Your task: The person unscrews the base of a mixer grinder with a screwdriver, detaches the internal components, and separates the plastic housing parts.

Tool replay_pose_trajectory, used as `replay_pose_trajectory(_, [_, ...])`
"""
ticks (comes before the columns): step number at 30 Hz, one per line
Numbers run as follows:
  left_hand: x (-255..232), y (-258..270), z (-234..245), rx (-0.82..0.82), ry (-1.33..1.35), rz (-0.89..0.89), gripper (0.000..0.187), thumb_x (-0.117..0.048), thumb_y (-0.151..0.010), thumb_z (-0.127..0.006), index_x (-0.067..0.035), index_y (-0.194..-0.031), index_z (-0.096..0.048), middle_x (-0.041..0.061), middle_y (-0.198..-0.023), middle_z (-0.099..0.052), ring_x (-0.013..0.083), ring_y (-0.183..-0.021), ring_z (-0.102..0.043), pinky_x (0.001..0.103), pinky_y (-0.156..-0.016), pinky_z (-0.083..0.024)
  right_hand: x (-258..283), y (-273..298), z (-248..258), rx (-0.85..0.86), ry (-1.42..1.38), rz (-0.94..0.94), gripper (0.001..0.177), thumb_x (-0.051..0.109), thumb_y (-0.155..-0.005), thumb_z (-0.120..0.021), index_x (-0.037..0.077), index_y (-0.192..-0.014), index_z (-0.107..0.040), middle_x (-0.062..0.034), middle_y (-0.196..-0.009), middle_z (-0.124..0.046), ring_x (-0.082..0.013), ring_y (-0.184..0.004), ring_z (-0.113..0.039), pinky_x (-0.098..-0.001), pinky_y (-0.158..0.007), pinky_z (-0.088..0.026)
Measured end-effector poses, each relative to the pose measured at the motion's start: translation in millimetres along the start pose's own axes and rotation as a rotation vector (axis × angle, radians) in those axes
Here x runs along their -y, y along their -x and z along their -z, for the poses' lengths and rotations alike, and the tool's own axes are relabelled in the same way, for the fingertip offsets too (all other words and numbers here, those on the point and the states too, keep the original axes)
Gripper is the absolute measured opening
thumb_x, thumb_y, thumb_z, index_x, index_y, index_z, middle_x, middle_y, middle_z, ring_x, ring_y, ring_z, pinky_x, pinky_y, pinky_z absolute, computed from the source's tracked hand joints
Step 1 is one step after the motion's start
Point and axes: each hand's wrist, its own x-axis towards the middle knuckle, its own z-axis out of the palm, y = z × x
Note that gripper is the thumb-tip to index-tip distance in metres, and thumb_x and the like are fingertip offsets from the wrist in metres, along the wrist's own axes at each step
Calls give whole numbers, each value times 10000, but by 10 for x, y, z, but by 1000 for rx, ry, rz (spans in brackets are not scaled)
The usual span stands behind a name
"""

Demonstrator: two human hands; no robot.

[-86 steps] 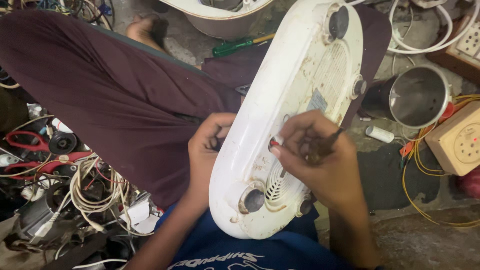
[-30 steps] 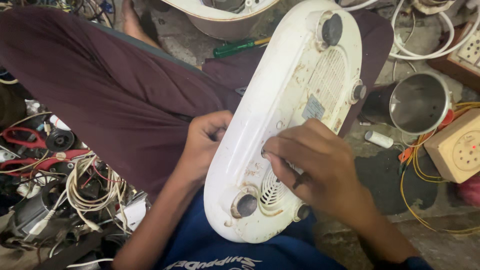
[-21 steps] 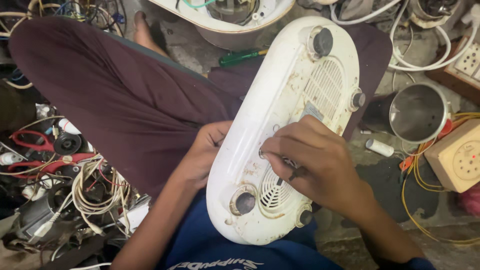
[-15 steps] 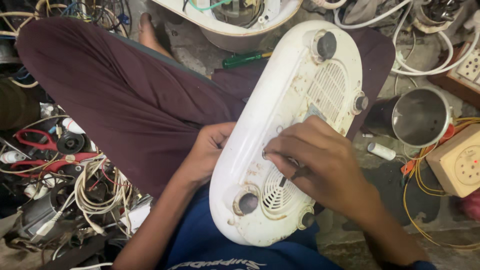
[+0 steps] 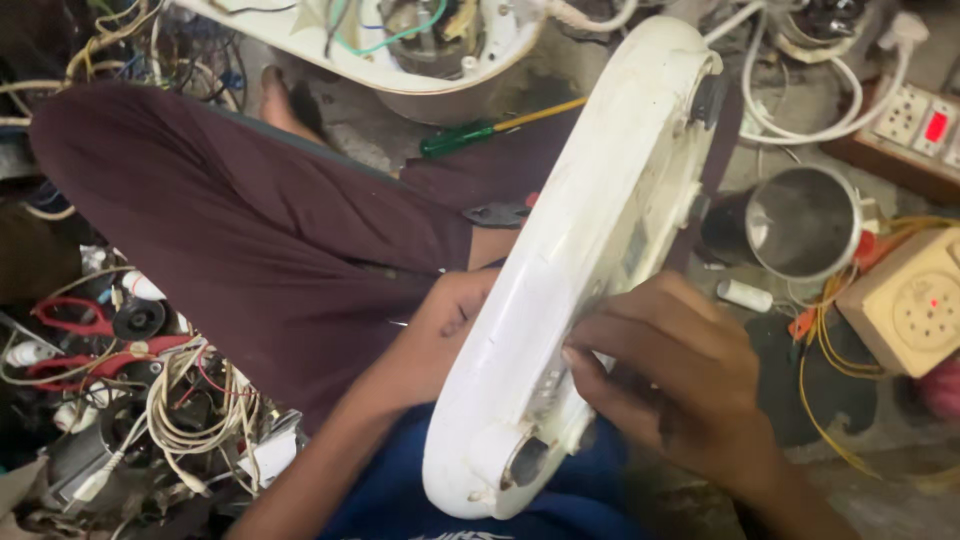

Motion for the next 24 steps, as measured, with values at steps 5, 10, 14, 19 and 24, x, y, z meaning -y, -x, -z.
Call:
replay_pose_trajectory(5, [-42,-88,43,-73,34,297,291,-143,-1039,-651,121,-1106,-753,76,-954,-772,95,-794,-690,236,-674,-565,-151,87,29,-6,3,66,278,-1,-757,-856,68,-986,-714,-50,-954,-704,-230,-809,-658,-331,-687,-510])
replay_pose_trajectory(10, [72,-47,123,-68,55,150,419,-201,-1043,-672,79,-1348,-609,121,-1202,-687,149,-1041,-651,283,-868,-555,-282,22,-53,16,-74,51,310,18,-778,-852,85,-1043,-706,-42,-1009,-678,-238,-886,-656,-343,-767,-524])
replay_pose_trajectory(14, [239,71,6,-227,154,136,682,-207,-952,-709,-4,-1535,-419,162,-1446,-552,210,-1276,-584,353,-1049,-518,-251,-13,-167,42,-247,-155,279,-29,-803,-830,73,-1037,-719,-41,-1000,-668,-131,-850,-662,-253,-703,-516])
replay_pose_trajectory(19, [305,165,16,-257,576,130,739,-204,-926,-722,-34,-1558,-379,188,-1461,-551,264,-1295,-594,409,-1074,-522,-259,55,-337,2,-302,-299,274,-49,-765,-835,42,-997,-721,-49,-986,-686,-64,-747,-597,-209,-590,-412])
replay_pose_trajectory(24, [396,286,-37,-268,682,71,700,-218,-971,-695,3,-1561,-388,215,-1470,-551,285,-1306,-596,423,-1102,-515,-311,173,-485,-38,-355,-348,302,-82,-803,-794,18,-1072,-698,-67,-1053,-666,-58,-782,-603,-184,-625,-438])
